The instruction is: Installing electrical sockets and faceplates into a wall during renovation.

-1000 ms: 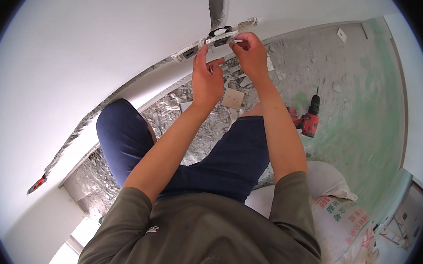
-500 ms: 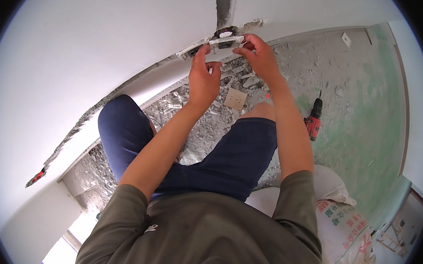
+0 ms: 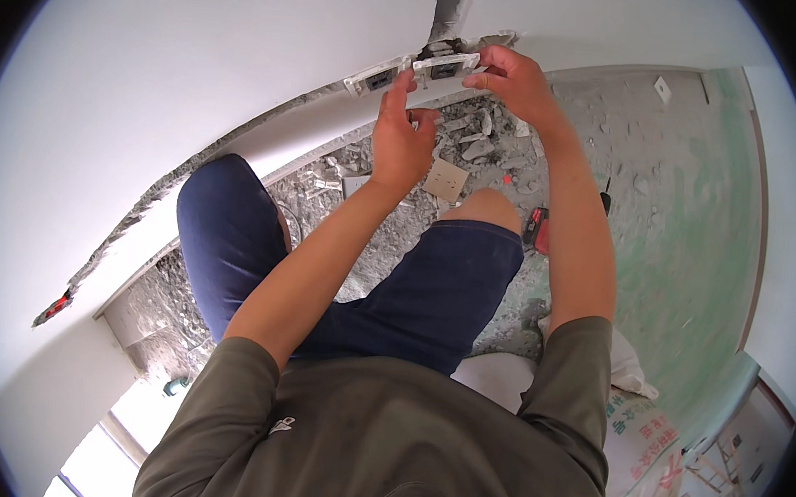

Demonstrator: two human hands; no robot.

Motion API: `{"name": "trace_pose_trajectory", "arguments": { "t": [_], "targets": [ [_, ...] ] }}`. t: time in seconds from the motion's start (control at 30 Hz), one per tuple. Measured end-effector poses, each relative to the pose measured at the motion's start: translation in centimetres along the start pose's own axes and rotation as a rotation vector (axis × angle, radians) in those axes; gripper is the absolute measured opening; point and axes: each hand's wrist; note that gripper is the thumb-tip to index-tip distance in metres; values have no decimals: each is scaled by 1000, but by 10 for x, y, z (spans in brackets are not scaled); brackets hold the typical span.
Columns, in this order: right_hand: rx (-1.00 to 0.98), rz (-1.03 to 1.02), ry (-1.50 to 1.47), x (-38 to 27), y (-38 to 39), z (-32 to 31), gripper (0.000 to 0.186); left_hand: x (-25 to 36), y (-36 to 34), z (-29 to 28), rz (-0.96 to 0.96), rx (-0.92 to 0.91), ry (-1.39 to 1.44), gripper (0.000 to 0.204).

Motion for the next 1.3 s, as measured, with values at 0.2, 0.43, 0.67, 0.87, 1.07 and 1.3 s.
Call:
{"name": "trace_pose_trajectory", "arguments": {
  "t": [0.2,0.43,0.67,0.87,1.07,1.3],
  "targets": [
    [-43,60,-81,0,1,0,25,0,-4,0,2,4,26,61],
    [-48,111,-41,-18,2,-10,28,7,-4,2,-49,11,-60,58],
    [-43,73,-111,13,3,0,37,-4,-9,6,72,100,-294,50],
    [18,7,-78,16,9,4,44,-11,-15,2,71,120,-486,43],
    [-51,129,-31,-14,9,-3,33,-16,-23,1,174,215,-499,36],
    [28,-12,-143,12,9,9,42,-6,-24,0,167,213,-530,19]
  ]
}}
Point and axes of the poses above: each hand's wrist, its own y-axis away from the middle knuckle, its own z-axis out of the palm, x = y × z, and after that the axes turned 9 degrees about -x, right-handed
